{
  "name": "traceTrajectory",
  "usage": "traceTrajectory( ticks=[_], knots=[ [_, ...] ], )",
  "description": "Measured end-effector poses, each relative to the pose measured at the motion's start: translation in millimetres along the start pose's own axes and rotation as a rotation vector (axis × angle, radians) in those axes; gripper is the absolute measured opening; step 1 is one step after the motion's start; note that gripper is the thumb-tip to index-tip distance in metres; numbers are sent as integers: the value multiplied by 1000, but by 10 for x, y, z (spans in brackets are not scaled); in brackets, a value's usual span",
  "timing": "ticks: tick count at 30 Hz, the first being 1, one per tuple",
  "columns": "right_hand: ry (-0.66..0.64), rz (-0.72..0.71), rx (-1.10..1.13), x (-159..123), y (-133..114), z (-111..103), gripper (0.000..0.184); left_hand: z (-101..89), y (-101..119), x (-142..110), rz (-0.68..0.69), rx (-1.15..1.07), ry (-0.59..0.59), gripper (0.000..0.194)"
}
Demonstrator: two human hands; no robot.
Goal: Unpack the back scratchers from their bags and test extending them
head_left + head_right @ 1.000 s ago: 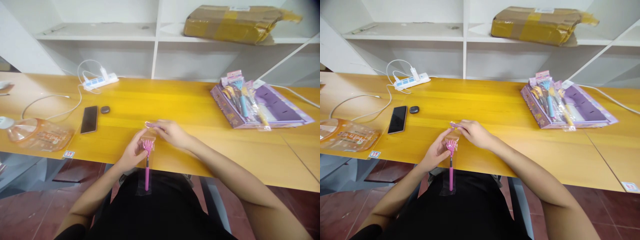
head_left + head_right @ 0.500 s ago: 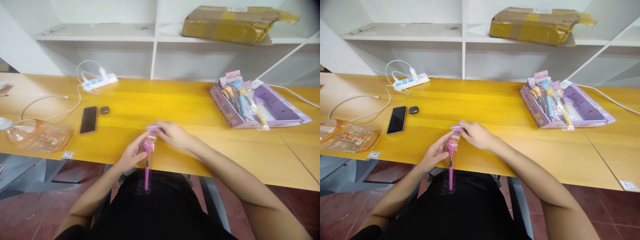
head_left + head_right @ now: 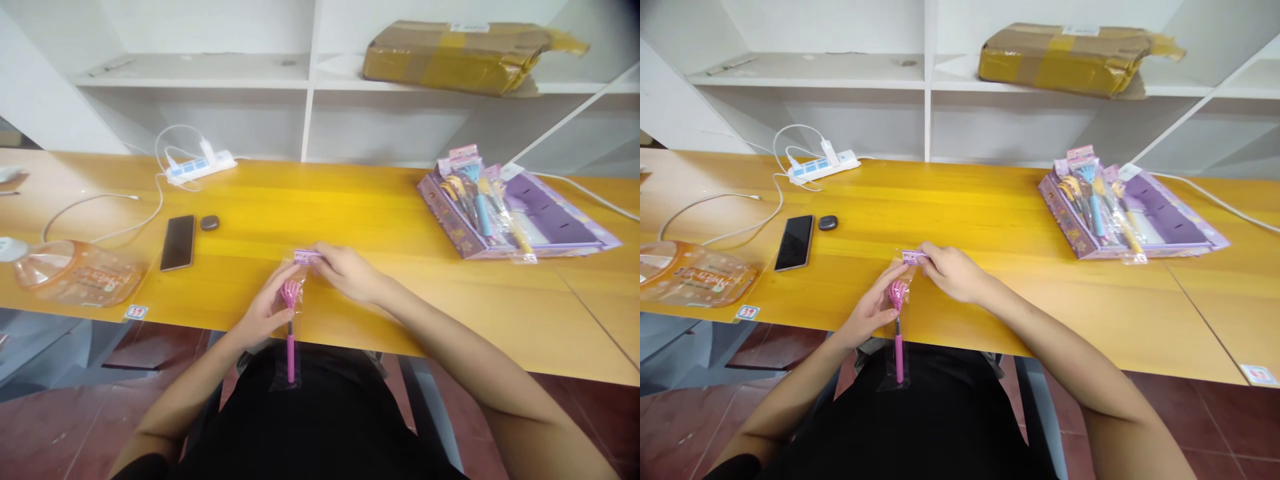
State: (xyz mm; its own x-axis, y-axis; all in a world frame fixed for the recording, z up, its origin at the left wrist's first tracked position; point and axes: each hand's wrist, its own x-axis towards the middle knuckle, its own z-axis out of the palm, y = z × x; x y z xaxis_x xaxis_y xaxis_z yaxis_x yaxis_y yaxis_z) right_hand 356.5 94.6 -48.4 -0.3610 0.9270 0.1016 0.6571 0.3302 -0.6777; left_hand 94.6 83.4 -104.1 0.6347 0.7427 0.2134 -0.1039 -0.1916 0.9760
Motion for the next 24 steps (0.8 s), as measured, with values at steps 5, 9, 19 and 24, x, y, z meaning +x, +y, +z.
traceTrajectory(
  ticks=[5,9,19,24],
  knots=[
    [105,-163,54,26,26,32,26,-14,7,4,46,51,-22,76],
    [246,-218,36,51,72,106,29,-23,1,-10,46,87,-40,77],
    [358,-12,436,207,27,182,21,-36,-7,17,117,87,-86,81],
    [324,-18,674,251,69,161,34,-29,-25,31,165,91,-81,83]
  ],
)
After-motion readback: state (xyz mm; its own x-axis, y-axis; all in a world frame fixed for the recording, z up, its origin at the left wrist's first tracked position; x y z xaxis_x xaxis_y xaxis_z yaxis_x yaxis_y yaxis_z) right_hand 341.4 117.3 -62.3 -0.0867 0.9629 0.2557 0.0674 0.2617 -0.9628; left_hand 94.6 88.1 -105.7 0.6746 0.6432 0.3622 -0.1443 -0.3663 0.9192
